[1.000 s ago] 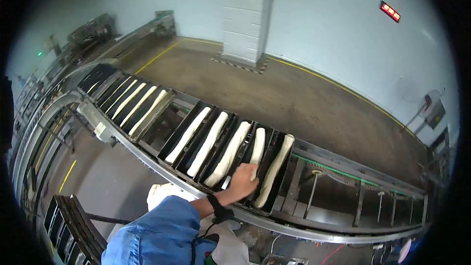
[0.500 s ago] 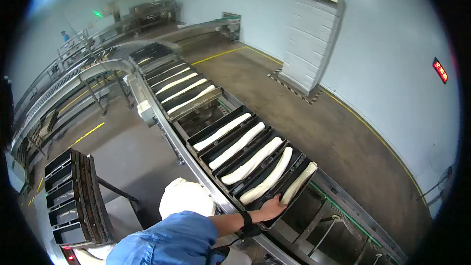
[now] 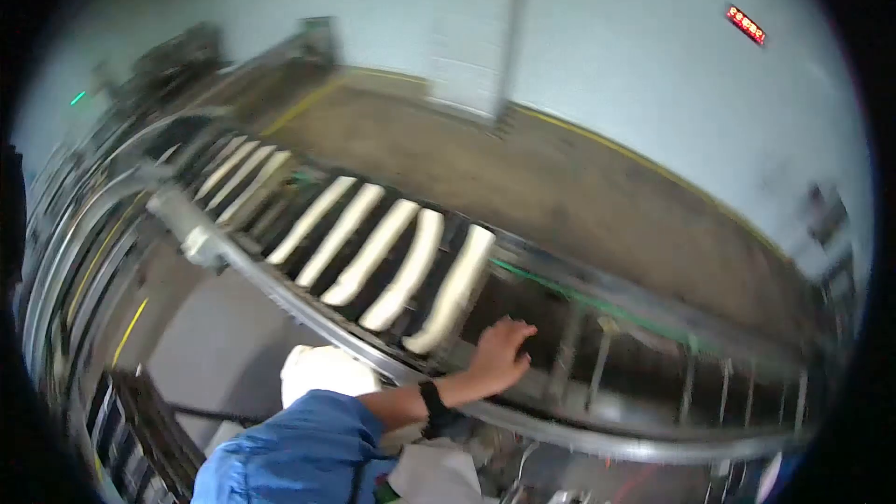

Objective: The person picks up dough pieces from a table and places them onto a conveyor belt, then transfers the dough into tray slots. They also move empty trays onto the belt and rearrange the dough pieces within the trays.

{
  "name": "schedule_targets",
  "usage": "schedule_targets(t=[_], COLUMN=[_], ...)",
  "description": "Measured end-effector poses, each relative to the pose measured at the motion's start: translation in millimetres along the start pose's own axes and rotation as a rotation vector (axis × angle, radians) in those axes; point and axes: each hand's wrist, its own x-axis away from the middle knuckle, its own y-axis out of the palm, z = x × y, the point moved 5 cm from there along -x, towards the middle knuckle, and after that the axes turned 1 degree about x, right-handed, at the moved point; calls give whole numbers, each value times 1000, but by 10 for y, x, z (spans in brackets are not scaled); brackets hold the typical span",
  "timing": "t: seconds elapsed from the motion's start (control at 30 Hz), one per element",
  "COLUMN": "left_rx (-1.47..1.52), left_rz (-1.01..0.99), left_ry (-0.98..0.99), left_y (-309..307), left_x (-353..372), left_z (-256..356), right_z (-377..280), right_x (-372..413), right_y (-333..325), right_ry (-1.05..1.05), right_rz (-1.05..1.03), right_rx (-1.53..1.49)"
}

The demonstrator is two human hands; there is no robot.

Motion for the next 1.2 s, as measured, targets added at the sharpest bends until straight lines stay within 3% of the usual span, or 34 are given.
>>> schedule_targets(t=[0.07, 0.13, 0.17, 0.2, 0.4, 0.57, 0.77, 0.9, 0.93, 0.97, 1.0, 1.03, 1.07, 1.2], left_rx=[115, 275, 373, 403, 589, 641, 542, 497, 449, 443, 439, 427, 429, 468], left_rz=[10, -170, -277, -332, -639, -880, -1195, -1341, -1402, -1430, -1449, -1508, -1512, -1582], left_ry=[168, 210, 213, 252, 402, 558, 606, 635, 611, 624, 634, 711, 504, 583], left_y=[237, 680, 893, 1074, 1935, 1863, 1975, 2114, 2154, 2227, 2287, 2188, 2341, 2442], left_x=[-35, 22, 22, 59, 606, 1076, 1640, 1986, 2050, 2094, 2178, 2350, 2295, 2440], left_z=[421, 748, 905, 1088, 1835, 2027, 2321, 2308, 2296, 2226, 2223, 2396, 2160, 2103], right_z=[332, 903, 316, 244, 963, 616, 266, 175, -422, -96, -476, -490, -482, -516], right_x=[276, 602, 777, 1001, 3266, 5670, 7038, 7292, 6687, 7078, 6725, 6621, 6583, 6455], right_y=[-680, -1301, -1592, -1857, -2643, -1840, -307, 374, -64, 310, -78, -165, -160, -316], right_ry=[157, 246, 375, 453, 769, 974, 1245, 1070, 1365, 1391, 1574, 1586, 1598, 1613], right_rz=[172, 402, 370, 541, 1280, 1882, 2345, 2250, 2061, 2039, 1700, 1615, 1523, 1385], right_rx=[-107, -178, -373, -462, -519, -569, -660, -430, -401, -306, 125, 223, 313, 458])
